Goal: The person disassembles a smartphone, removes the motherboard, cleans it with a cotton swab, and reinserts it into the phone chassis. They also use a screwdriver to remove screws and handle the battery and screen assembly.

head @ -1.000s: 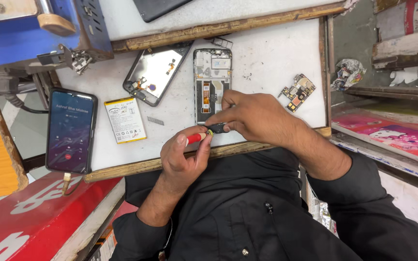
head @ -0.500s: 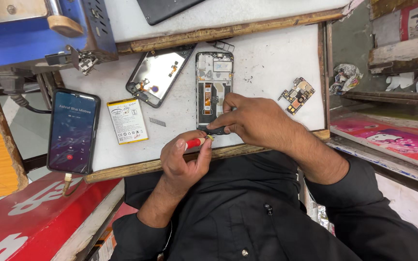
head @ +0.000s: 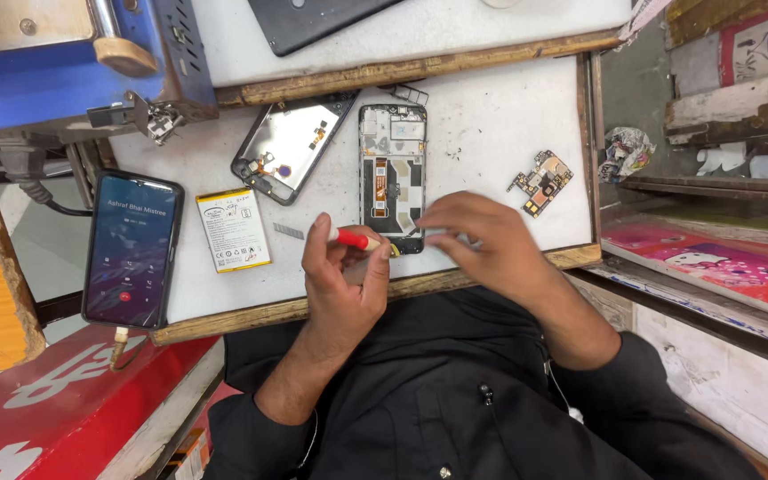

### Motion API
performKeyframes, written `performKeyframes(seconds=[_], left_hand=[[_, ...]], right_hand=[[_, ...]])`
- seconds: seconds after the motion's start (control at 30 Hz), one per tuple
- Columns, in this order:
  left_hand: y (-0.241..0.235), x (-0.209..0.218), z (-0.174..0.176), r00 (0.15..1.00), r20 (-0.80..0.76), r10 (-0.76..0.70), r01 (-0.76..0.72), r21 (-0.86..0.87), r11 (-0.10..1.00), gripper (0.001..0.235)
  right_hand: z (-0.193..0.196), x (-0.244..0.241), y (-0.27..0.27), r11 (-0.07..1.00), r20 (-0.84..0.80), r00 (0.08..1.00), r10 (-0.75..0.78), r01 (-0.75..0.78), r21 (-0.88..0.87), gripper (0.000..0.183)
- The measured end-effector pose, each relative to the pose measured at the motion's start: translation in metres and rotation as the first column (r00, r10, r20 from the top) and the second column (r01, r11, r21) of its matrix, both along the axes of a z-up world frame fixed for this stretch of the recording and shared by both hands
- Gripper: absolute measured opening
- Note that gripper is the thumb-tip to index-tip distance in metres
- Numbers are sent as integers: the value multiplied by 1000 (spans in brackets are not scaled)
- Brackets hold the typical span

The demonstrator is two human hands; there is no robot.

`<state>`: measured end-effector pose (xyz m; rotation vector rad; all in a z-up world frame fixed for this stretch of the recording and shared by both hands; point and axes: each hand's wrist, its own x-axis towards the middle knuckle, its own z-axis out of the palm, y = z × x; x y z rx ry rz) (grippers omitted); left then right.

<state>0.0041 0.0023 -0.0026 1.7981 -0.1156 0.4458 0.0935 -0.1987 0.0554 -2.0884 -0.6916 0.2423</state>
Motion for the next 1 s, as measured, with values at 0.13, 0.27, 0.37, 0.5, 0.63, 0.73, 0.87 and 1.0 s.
performKeyframes(seconds=[0.13,0.27,0.37,0.5,0.63,0.73,0.87,1.0], left_hand=[[-1,0,-3,999,44,-17,15,42,999,80],[-3,0,-1,994,110,-29,20,81,997,83],[-4,1,1,991,134,-6,-11,127,992,86],[-4,3,2,983,179,-28,-12,216,976,91],[-2,3,3,976,216,-38,-23,272,962,93],[-3,6,5,971,233,-49,-25,304,952,93],[-6,9,7,967,251,-46,-41,331,943,91],[-9,11,8,965,252,-71,-21,345,938,88]], right_hand=[[0,-12,-25,953,-54,952,-302,301,-16,16],[3,-24,-30,961,82,963,-257,264,-84,17],[1,-42,-14,985,234,966,-110,137,-102,25],[-5,-49,1,974,315,947,-68,131,-184,30],[-7,-47,6,972,356,933,-52,130,-198,24],[-6,-46,5,977,320,944,-81,139,-161,22],[-5,-46,7,966,320,935,-152,209,-151,25],[-6,-46,10,958,275,945,-179,231,-169,22]])
